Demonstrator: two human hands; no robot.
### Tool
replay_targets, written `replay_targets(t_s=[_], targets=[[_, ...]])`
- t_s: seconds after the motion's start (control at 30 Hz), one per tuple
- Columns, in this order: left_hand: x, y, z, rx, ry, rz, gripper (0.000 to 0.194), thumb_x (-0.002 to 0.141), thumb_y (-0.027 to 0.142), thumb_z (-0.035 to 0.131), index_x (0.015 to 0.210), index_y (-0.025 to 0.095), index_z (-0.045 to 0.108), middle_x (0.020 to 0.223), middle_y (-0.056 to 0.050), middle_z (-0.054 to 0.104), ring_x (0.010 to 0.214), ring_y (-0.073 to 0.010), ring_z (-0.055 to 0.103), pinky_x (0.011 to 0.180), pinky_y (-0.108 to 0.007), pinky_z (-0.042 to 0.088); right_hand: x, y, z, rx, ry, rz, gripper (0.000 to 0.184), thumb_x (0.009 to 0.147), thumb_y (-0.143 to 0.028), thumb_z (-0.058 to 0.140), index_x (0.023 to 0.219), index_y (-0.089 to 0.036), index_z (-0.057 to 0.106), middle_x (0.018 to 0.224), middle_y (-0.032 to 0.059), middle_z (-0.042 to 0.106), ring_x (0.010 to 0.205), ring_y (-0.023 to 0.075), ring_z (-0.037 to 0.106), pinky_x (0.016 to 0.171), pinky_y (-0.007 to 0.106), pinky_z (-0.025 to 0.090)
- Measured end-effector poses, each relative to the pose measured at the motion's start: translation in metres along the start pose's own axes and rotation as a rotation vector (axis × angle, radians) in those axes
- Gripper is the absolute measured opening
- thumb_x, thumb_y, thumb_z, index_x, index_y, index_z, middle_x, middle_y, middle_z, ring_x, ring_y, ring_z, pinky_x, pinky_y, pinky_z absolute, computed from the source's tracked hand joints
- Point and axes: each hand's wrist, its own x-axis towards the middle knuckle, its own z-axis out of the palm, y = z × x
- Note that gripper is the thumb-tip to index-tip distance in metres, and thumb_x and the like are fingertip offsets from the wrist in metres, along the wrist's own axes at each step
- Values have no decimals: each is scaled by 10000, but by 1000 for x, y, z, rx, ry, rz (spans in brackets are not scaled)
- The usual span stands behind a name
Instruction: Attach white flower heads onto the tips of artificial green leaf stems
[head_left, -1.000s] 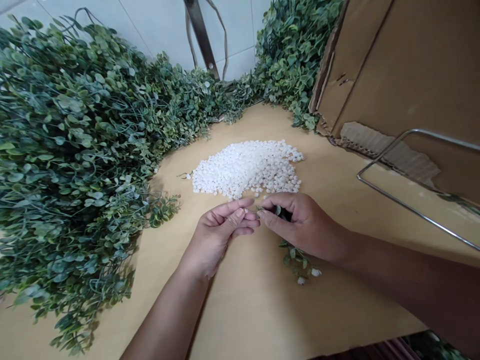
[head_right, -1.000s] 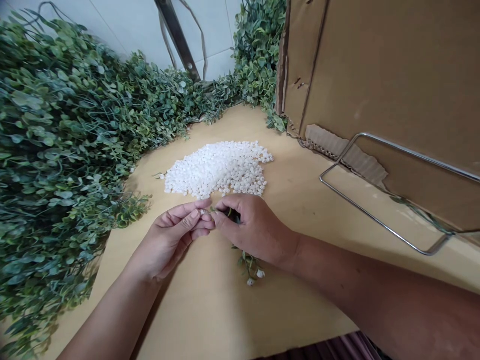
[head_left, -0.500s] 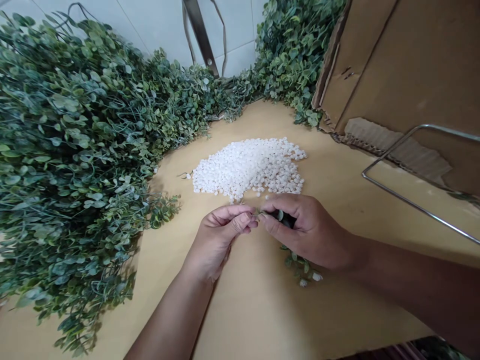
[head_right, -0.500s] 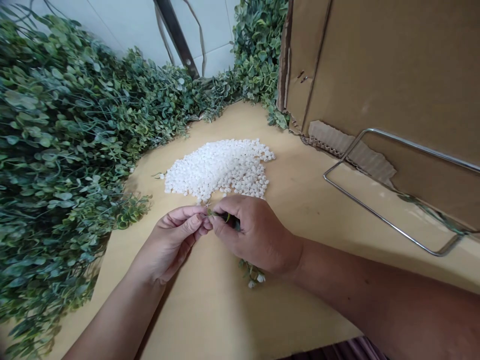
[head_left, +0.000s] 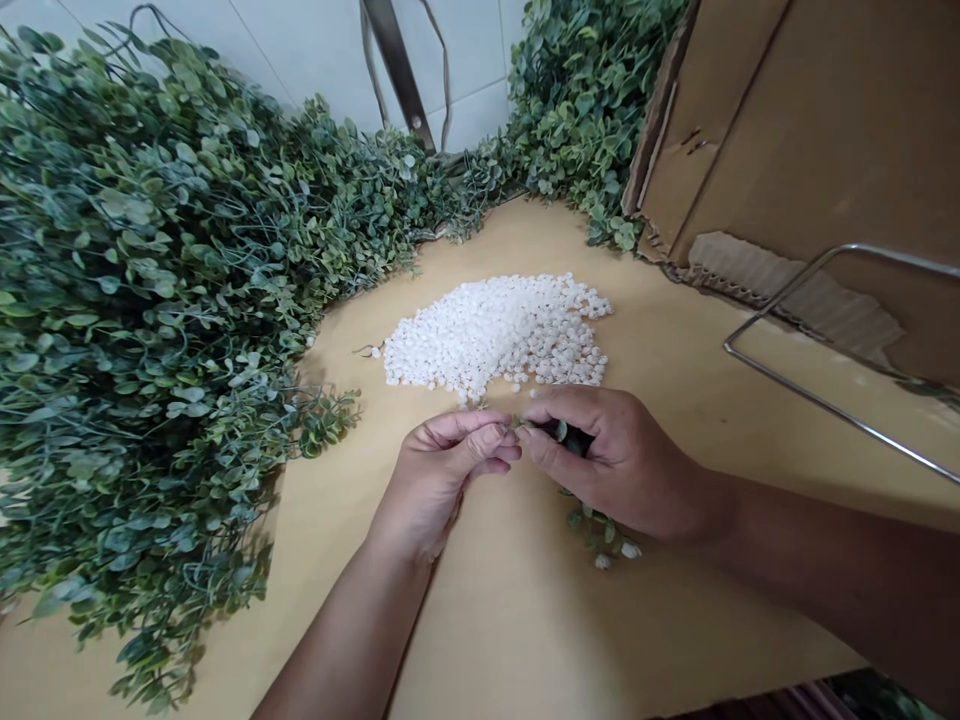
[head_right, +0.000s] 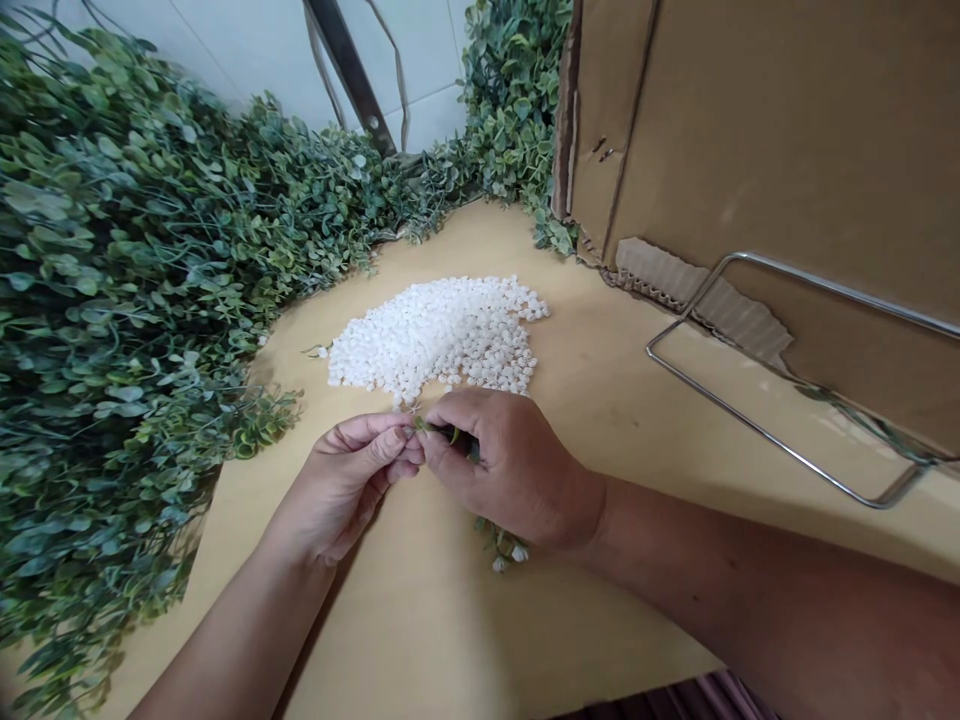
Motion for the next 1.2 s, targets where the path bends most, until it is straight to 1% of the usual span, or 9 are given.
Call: replay_targets(t_s=[0.2,0.4,0.53,0.77,0.93,1.07,1.2], targets=[[2,-2,0,9,-6,19,246,458,265,857,629,150,725,564,-21,681,511,-81,593,529,-175,480,0,0,0,4,5,-26,220,802,-187,463,604,-115,527,557,-28,455,539,14,354,563,141,321],[2,-3,0,-18,-12,36,233,460,255,858,622,151,727,554,-17,681,506,-72,593,520,-155,482,0,0,-1,6,25,-57,213,800,-171,475,598,-117,519,536,-39,412,524,10,335,539,132,302],[2,-3,0,-10,-1,37,245,450,258,862,627,152,728,563,-19,686,516,-75,602,523,-155,485,1,0,-1,-5,19,-48,216,796,-176,467,588,-122,493,542,-33,415,534,15,344,542,139,303],[2,-4,3,16,12,53,257,439,269,861,619,149,722,559,-23,684,511,-88,595,551,-198,496,1,2,0,-28,-12,-16,224,791,-189,462,578,-124,476,553,-24,428,555,24,363,560,152,305],[1,-4,2,11,6,44,265,436,280,863,633,160,732,581,-30,698,531,-90,610,548,-184,498,1,2,0,-37,0,-22,227,798,-192,452,586,-121,489,550,-27,415,547,21,353,556,152,300],[0,-4,1,26,-6,35,253,456,271,855,655,168,738,624,-44,714,577,-108,636,573,-195,509,1,4,0,-60,4,-27,226,803,-199,448,600,-120,507,569,-15,458,565,29,387,570,159,313],[1,-4,2,54,3,44,234,476,254,847,660,159,737,604,-42,709,564,-107,633,571,-195,508,1,4,0,-61,7,-48,195,784,-169,461,604,-122,518,573,-13,479,570,30,406,580,155,324]])
